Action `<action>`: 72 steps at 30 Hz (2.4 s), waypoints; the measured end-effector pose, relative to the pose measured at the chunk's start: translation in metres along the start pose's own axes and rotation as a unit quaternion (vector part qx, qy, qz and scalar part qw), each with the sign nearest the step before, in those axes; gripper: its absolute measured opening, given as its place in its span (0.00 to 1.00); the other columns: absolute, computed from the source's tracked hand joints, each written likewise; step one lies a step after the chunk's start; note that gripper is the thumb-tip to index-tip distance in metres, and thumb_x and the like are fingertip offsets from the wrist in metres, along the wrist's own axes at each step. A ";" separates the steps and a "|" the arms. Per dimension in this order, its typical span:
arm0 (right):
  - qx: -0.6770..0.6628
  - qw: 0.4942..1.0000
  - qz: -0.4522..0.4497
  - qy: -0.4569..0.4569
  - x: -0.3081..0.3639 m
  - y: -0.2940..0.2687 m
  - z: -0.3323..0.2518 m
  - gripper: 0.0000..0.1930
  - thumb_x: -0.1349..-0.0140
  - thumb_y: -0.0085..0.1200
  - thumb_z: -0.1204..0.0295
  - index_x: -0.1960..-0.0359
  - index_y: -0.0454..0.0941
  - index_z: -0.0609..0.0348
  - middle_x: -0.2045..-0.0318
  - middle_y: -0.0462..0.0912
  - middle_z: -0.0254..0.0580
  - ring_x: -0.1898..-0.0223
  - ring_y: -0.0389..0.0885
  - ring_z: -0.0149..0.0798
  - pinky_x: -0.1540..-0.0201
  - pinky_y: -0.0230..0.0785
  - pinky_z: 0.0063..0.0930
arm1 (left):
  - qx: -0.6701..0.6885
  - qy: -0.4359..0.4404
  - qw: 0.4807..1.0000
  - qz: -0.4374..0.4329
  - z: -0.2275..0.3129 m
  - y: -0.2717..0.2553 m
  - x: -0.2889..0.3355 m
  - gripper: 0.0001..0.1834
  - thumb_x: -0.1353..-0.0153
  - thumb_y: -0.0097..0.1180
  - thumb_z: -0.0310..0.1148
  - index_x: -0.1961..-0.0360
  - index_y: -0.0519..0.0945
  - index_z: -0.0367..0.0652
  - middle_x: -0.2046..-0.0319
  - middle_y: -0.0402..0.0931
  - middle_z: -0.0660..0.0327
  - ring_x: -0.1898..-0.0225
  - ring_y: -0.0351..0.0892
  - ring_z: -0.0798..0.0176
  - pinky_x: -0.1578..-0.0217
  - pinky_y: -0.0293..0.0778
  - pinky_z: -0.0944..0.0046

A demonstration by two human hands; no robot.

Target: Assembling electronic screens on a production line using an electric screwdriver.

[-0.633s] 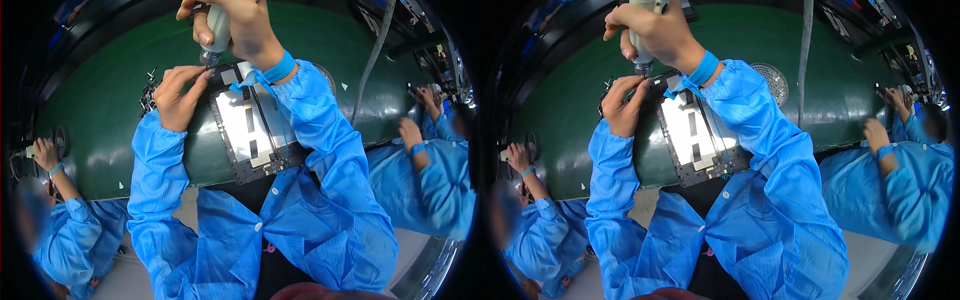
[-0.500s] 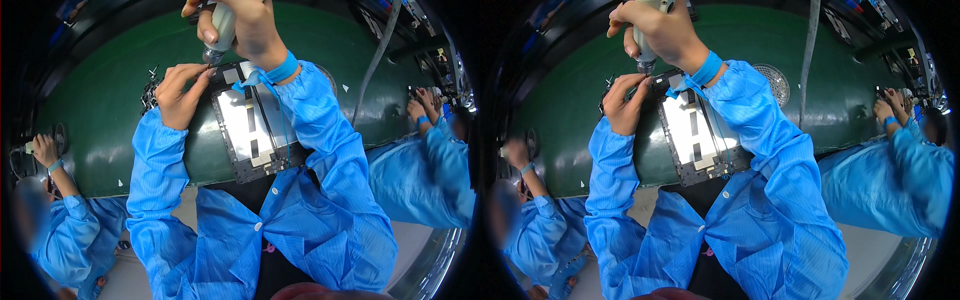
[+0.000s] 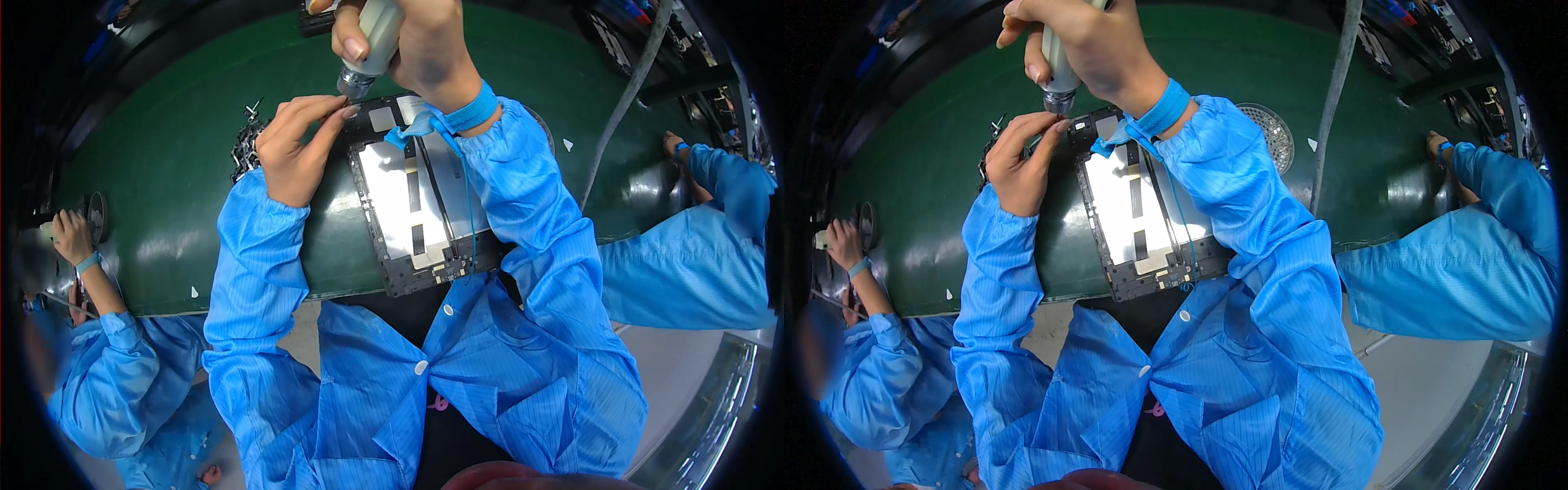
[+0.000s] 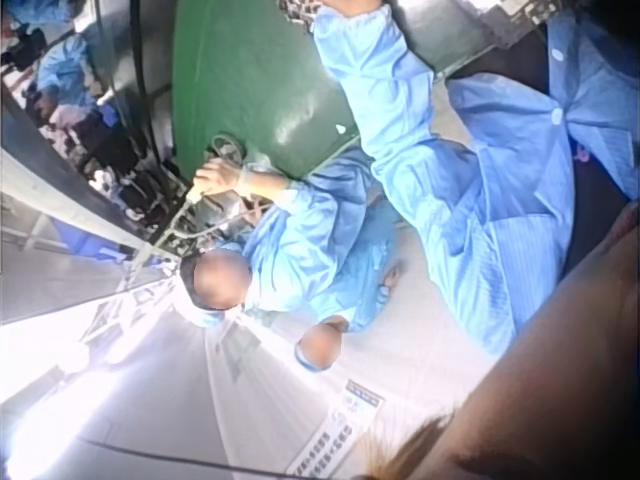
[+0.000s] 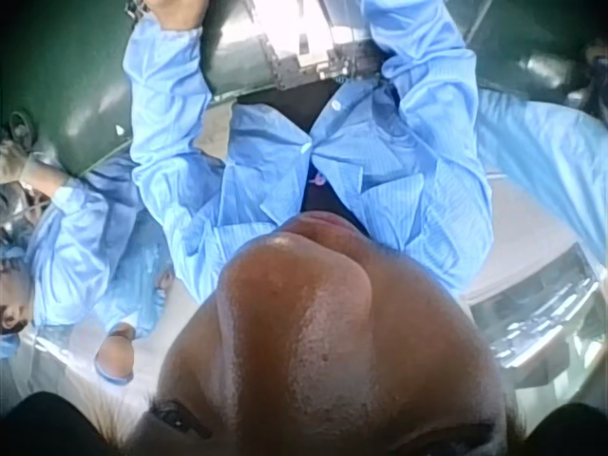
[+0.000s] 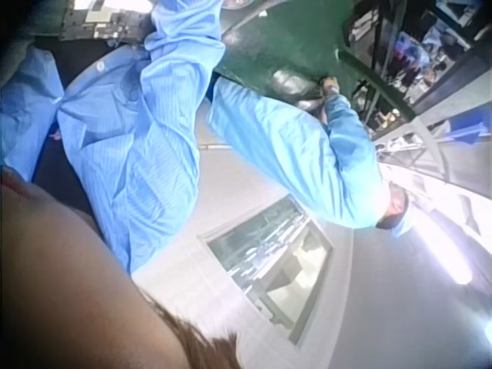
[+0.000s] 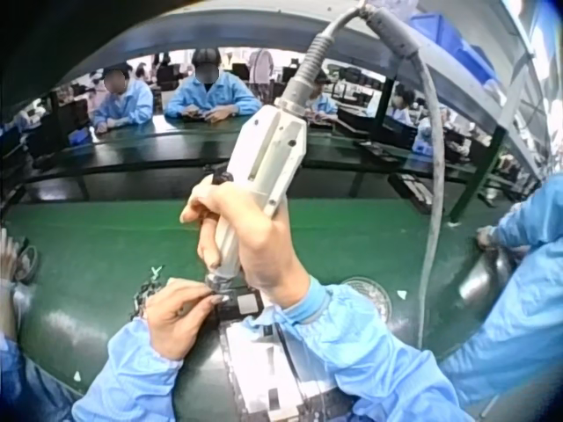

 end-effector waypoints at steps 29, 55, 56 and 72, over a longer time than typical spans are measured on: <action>0.076 0.996 -0.007 0.037 0.000 -0.019 0.046 0.14 0.30 0.55 0.68 0.64 0.83 0.71 0.69 0.86 0.48 0.83 0.77 0.31 0.81 0.68 0.22 | 0.112 -0.361 0.910 -0.171 -0.082 -0.004 -0.007 0.16 0.30 0.63 0.40 0.49 0.88 0.41 0.83 0.73 0.67 0.84 0.68 0.77 0.82 0.63 0.72; 0.069 0.990 -0.018 0.120 0.011 -0.027 0.103 0.17 0.29 0.52 0.63 0.63 0.80 0.69 0.67 0.85 0.49 0.82 0.74 0.31 0.81 0.67 0.25 | 0.225 -0.449 0.830 -0.242 -0.081 0.012 0.006 0.11 0.34 0.63 0.27 0.57 0.87 0.28 0.75 0.81 0.57 0.83 0.75 0.70 0.85 0.74 0.72; 0.069 0.990 -0.019 0.121 0.011 -0.027 0.103 0.16 0.29 0.52 0.64 0.62 0.80 0.69 0.67 0.85 0.49 0.82 0.74 0.32 0.80 0.67 0.25 | 0.224 -0.451 0.830 -0.240 -0.081 0.011 0.007 0.11 0.34 0.63 0.27 0.57 0.87 0.28 0.75 0.81 0.57 0.83 0.75 0.70 0.85 0.74 0.72; 0.076 0.992 -0.015 0.101 0.008 -0.030 0.103 0.16 0.29 0.51 0.65 0.63 0.80 0.69 0.67 0.84 0.51 0.83 0.74 0.32 0.79 0.70 0.27 | 0.193 -0.467 0.825 -0.254 -0.091 0.016 0.011 0.12 0.32 0.63 0.29 0.55 0.87 0.28 0.76 0.80 0.58 0.83 0.75 0.70 0.84 0.76 0.71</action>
Point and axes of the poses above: each hand's wrist, its own x-axis away from the middle knuckle, its own y-axis out of the palm, z = x × y, the point moved 5 cm from there along -x, towards the middle knuckle
